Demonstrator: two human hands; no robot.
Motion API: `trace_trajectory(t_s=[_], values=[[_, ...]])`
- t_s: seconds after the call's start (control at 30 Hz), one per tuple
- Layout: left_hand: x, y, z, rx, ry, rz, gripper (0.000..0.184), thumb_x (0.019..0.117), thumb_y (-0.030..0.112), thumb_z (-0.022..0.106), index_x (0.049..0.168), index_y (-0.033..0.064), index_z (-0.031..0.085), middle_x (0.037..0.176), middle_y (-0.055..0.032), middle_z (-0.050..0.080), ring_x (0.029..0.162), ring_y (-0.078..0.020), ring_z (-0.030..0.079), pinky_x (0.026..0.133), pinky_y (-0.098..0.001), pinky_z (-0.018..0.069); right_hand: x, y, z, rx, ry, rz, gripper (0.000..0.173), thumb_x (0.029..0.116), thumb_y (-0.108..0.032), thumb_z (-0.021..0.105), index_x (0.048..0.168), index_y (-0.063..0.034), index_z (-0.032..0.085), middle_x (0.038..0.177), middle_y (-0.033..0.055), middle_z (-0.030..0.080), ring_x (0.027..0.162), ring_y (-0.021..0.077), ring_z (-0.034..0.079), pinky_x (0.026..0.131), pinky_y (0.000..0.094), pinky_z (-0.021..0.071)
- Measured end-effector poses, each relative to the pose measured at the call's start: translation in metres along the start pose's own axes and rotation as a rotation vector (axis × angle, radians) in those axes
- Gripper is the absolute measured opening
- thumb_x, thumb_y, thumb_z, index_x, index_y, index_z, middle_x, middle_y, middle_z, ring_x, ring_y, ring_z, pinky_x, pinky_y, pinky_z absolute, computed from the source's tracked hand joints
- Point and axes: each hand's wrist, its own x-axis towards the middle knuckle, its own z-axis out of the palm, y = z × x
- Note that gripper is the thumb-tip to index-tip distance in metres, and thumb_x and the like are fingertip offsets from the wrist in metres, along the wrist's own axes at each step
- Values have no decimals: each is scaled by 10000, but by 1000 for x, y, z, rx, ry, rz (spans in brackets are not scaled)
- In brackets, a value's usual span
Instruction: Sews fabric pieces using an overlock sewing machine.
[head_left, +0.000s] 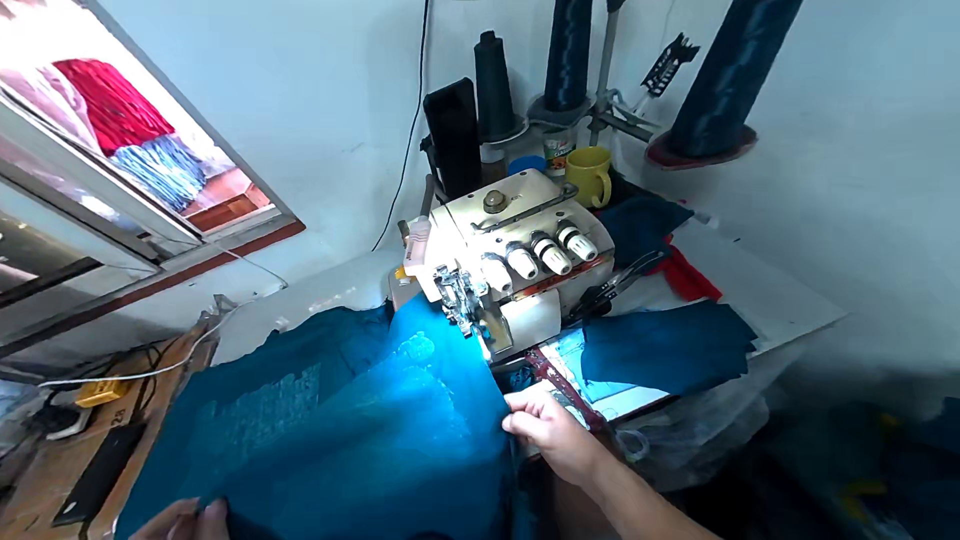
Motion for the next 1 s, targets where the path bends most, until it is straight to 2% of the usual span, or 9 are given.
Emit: trace_trajectory(t_s=[0.1, 0.17, 0.23, 0.33, 0.47, 0.6, 0.73, 0.9, 1.0], values=[[4, -19, 24, 156, -93, -85, 293, 1016, 34, 508, 1162, -220, 498, 1053, -231, 602, 936, -76, 581, 857, -217, 494, 5, 3, 4, -94, 4, -19, 176, 935, -77, 513, 875, -94, 678, 767, -81, 628, 670, -31, 548, 619, 186, 448], [-5, -39, 40, 178, -175, -176, 295, 1023, 58, 510, 1174, -195, 529, 1016, -260, 632, 906, -150, 609, 847, -289, 516, -9, 10, 8, -179, -32, -67, 199, 967, -98, 528, 1029, -15, 698, 931, 5, 702, 852, 16, 652, 793, 239, 552], [-14, -56, 50, 176, -195, -217, 263, 1027, 65, 509, 1147, -158, 585, 955, -201, 654, 854, -95, 603, 817, -251, 505, -32, 20, 12, -318, -38, -105, 232, 967, -109, 538, 1076, 15, 701, 990, 62, 723, 933, 54, 684, 860, 276, 574], [-17, -61, 52, 125, -155, -222, 232, 1024, 62, 513, 1109, -138, 594, 887, -108, 631, 799, 22, 552, 762, -136, 462, -66, 33, 13, -657, 24, -80, 196, 912, -118, 548, 964, 0, 695, 896, 128, 704, 857, 200, 693, 761, 402, 560], [-16, -63, 51, 88, -144, -239, 216, 1018, 68, 519, 1091, -117, 603, 866, -69, 628, 790, 48, 553, 754, -116, 460, -96, 17, 3, -1006, 51, 138, 230, 893, -83, 591, 1043, 13, 737, 1044, 202, 726, 955, 380, 715, 790, 595, 548], [-18, -64, 51, 67, -134, -250, 203, 1021, 64, 515, 1087, -106, 603, 854, -46, 618, 777, 61, 546, 739, -109, 452, -125, 18, -26, -1188, 221, 160, 180, 880, -50, 585, 960, 4, 736, 937, 197, 716, 855, 399, 715, 697, 622, 538], [-18, -64, 51, 50, -128, -233, 198, 1017, 70, 520, 1075, -102, 601, 853, -25, 622, 781, 83, 550, 741, -94, 454, -134, 8, -49, -1293, 286, 541, 247, 989, -58, 515, 1104, 39, 710, 1143, 258, 685, 1052, 447, 675, 881, 621, 514], [-19, -64, 51, 23, -125, -253, 202, 1021, 61, 518, 1088, -115, 592, 866, -37, 611, 791, 85, 544, 754, -93, 455, -108, 26, -23, -1217, 545, -260, 238, 923, -87, 606, 1108, -13, 736, 1095, 190, 695, 1020, 344, 696, 853, 468, 597], [-20, -62, 52, 32, -118, -252, 205, 1019, 64, 524, 1087, -117, 592, 864, -37, 615, 791, 88, 544, 750, -90, 452, -70, 26, 12, -950, 450, -401, 327, 946, -192, 681, 1204, 10, 659, 1219, 182, 672, 1107, 247, 682, 937, 370, 582]])
